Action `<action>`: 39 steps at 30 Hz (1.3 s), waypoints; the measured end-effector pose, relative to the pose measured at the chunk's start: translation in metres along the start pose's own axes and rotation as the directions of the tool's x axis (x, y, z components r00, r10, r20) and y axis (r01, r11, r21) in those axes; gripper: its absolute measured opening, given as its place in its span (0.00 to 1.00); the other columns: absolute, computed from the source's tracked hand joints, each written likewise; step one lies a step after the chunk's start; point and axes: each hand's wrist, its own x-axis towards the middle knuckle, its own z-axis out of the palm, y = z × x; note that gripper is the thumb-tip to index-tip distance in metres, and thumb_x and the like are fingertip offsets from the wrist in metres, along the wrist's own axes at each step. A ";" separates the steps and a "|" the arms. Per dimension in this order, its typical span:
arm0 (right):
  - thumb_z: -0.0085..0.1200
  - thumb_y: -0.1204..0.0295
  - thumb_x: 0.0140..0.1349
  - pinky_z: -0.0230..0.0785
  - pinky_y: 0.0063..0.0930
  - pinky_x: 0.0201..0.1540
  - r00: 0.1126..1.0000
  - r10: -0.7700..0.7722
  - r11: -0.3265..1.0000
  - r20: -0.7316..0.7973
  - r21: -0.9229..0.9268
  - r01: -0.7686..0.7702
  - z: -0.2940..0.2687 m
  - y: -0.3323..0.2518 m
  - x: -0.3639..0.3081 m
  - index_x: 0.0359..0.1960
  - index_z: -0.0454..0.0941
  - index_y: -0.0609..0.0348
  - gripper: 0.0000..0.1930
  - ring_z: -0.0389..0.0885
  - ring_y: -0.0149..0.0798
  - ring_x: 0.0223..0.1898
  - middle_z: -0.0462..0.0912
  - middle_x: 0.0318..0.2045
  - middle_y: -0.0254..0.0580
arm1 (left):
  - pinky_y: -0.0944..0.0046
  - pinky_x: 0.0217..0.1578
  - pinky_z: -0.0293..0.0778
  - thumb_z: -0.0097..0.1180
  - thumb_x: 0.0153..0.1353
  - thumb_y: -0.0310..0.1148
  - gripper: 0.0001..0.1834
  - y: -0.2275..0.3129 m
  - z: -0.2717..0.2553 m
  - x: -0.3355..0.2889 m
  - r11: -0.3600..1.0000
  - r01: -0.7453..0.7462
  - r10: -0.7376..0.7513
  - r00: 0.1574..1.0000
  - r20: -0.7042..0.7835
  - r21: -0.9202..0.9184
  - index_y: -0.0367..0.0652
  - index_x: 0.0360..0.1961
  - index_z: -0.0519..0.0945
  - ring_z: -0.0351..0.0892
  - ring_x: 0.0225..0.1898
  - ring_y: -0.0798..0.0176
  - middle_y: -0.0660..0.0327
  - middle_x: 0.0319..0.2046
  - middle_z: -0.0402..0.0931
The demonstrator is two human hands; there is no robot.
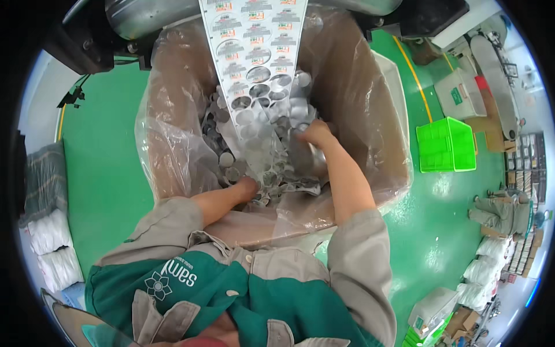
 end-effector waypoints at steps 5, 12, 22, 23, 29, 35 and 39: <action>0.60 0.66 0.43 0.68 0.27 0.40 0.879 -0.275 0.961 0.390 0.074 0.268 -0.135 -0.105 -0.061 0.42 0.71 0.67 0.24 0.76 0.36 0.38 0.77 0.37 0.41 | 0.60 0.35 0.73 0.53 0.48 0.36 0.11 0.008 0.000 -0.002 0.997 -0.065 0.064 0.998 0.015 0.047 0.52 0.33 0.82 0.78 0.38 0.59 0.62 0.36 0.79; 0.49 0.52 0.58 0.64 0.33 0.50 0.996 0.092 -0.179 0.018 0.984 -0.001 -0.057 -0.061 0.012 0.51 0.67 0.61 0.28 0.71 0.36 0.50 0.73 0.48 0.40 | 0.59 0.36 0.74 0.54 0.48 0.34 0.12 0.016 0.016 0.009 0.986 -0.109 0.111 0.994 -0.009 0.124 0.49 0.34 0.82 0.78 0.40 0.56 0.60 0.38 0.78; 0.60 0.54 0.43 0.72 0.36 0.38 0.962 0.273 0.917 0.023 0.296 -0.267 -0.050 -0.010 -0.010 0.46 0.65 0.76 0.37 0.77 0.47 0.43 0.74 0.43 0.60 | 0.59 0.52 0.62 0.67 0.33 0.53 0.53 -0.134 -0.108 -0.027 0.423 0.098 -0.496 0.857 -0.140 -0.901 0.43 0.60 0.57 0.65 0.55 0.52 0.50 0.55 0.64; 0.60 0.55 0.44 0.72 0.36 0.37 0.964 0.259 0.935 0.050 0.237 -0.264 -0.052 -0.020 -0.012 0.50 0.62 0.75 0.39 0.77 0.48 0.43 0.73 0.45 0.59 | 0.59 0.54 0.60 0.69 0.34 0.49 0.56 -0.149 -0.091 -0.015 0.291 0.057 -0.645 0.749 -0.152 -0.955 0.43 0.63 0.52 0.62 0.57 0.50 0.49 0.57 0.61; 0.59 0.54 0.41 0.65 0.37 0.51 0.986 -0.029 1.000 0.161 0.009 0.028 -0.060 -0.041 -0.028 0.50 0.65 0.74 0.39 0.70 0.52 0.50 0.66 0.52 0.61 | 0.60 0.52 0.61 0.65 0.41 0.35 0.47 -0.166 -0.097 0.016 0.085 -0.311 -0.670 0.685 -0.285 -0.947 0.43 0.62 0.52 0.66 0.52 0.55 0.51 0.54 0.64; 0.59 0.60 0.43 0.69 0.28 0.43 0.889 -0.176 0.980 0.423 0.162 0.117 -0.137 -0.091 -0.053 0.47 0.68 0.72 0.33 0.77 0.41 0.38 0.78 0.39 0.52 | 0.65 0.36 0.69 0.58 0.46 0.33 0.15 -0.126 -0.053 0.038 -0.159 -0.221 -0.716 0.697 -0.042 -0.962 0.36 0.36 0.79 0.74 0.34 0.67 0.58 0.31 0.78; 0.52 0.63 0.57 0.68 0.25 0.39 0.888 -0.438 -0.105 -0.138 0.989 0.102 -0.140 -0.109 -0.060 0.42 0.72 0.57 0.15 0.76 0.29 0.35 0.78 0.34 0.34 | 0.59 0.35 0.70 0.56 0.49 0.44 0.19 -0.082 -0.036 0.033 0.169 -0.141 -0.766 0.604 -0.220 -0.975 0.40 0.36 0.80 0.78 0.32 0.54 0.51 0.30 0.79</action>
